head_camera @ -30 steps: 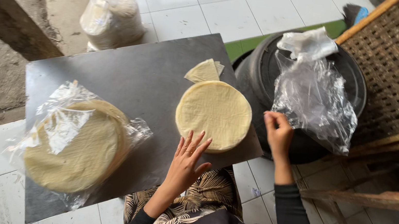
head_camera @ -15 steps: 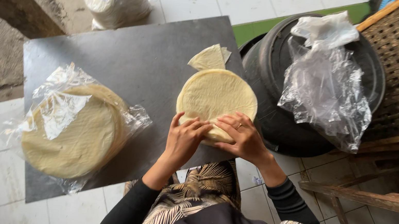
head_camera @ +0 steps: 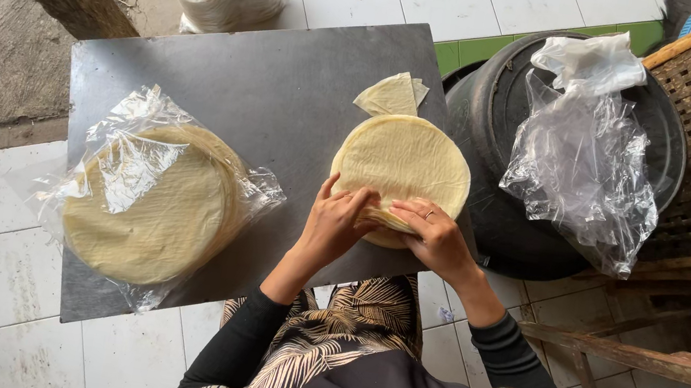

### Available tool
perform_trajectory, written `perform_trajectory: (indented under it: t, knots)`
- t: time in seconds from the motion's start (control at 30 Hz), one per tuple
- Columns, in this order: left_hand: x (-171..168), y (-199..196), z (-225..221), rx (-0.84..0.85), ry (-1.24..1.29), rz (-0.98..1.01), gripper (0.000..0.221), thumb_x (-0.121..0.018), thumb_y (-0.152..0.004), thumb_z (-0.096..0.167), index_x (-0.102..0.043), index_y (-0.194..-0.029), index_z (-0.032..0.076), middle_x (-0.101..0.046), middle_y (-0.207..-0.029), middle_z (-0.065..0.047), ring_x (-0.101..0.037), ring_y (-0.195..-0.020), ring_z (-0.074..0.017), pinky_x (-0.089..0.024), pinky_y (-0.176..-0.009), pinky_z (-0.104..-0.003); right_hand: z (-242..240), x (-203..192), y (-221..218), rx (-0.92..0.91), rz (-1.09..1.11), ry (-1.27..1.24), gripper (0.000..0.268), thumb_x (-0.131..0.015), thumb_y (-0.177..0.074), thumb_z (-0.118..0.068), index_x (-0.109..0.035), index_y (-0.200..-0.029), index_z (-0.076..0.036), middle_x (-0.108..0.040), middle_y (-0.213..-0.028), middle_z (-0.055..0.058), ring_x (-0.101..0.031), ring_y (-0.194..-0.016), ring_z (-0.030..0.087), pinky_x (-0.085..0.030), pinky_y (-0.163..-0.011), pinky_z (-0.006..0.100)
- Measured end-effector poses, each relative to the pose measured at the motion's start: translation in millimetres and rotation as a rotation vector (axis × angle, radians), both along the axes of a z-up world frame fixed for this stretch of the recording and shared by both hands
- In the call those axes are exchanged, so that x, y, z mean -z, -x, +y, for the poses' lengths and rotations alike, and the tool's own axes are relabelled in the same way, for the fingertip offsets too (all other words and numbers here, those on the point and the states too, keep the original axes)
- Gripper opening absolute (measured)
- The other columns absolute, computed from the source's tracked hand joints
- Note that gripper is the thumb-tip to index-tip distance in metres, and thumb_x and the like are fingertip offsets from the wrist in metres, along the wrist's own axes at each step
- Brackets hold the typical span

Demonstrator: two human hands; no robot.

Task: The person picks up tortillas from a stack, folds them, and places them into a plastic bag by hand.

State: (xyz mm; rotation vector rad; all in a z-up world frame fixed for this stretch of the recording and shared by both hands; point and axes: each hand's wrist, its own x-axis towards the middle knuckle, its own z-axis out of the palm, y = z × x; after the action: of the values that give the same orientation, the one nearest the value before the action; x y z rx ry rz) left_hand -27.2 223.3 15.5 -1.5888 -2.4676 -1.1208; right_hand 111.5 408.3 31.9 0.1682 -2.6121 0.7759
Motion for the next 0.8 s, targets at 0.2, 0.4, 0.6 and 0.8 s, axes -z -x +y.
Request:
perform_trajectory:
  t: [0.2, 0.4, 0.6, 0.8]
  knots:
    - [-0.5, -8.8, -12.9, 0.015, -0.117, 0.161, 0.056, -0.079, -0.077, 0.026, -0.059, -0.127, 0.012, -0.067, -0.124, -0.005, -0.063, -0.12, -0.0248, -0.027, -0.115, -0.055, 3.6, -4.1, 5.1, 0.045, -0.082, 0.151, 0.048, -0.076, -0.073, 0.004, -0.072, -0.12, -0.005, -0.074, -0.125, 0.007, -0.068, -0.119, 0.027, -0.055, -0.103, 0.037]
    - [0.4, -4.1, -0.6, -0.044, -0.037, 0.236, 0.037, -0.071, -0.093, 0.011, -0.064, -0.129, 0.018, -0.07, -0.11, 0.002, -0.066, -0.109, -0.016, -0.029, -0.121, -0.054, -11.3, -12.8, 8.1, 0.051, 0.059, -0.154, 0.068, -0.088, -0.065, -0.024, -0.063, -0.123, 0.002, -0.068, -0.122, 0.018, -0.061, -0.115, 0.035, -0.048, -0.097, 0.048]
    - [21.8, -21.9, -5.2, -0.209, -0.382, -0.06, 0.035, -0.076, -0.088, 0.022, -0.061, -0.117, 0.009, -0.066, -0.11, -0.009, -0.064, -0.105, -0.0264, -0.043, -0.104, -0.044, -11.3, -7.5, 11.6, 0.14, 0.108, -0.211, 0.048, -0.079, -0.076, -0.01, -0.064, -0.122, -0.006, -0.073, -0.121, 0.012, -0.067, -0.114, 0.033, -0.053, -0.096, 0.044]
    - [44.5, -48.2, 11.3, 0.1, -0.786, -1.773, 0.072, -0.048, -0.103, 0.061, -0.049, -0.141, 0.0, -0.058, -0.135, -0.021, -0.059, -0.124, -0.0337, -0.048, -0.106, -0.042, 19.1, -34.8, 24.0, 0.177, -0.094, -0.148, 0.049, -0.074, -0.075, 0.0, -0.068, -0.123, -0.007, -0.073, -0.104, 0.016, -0.072, -0.094, 0.035, -0.058, -0.084, 0.043]
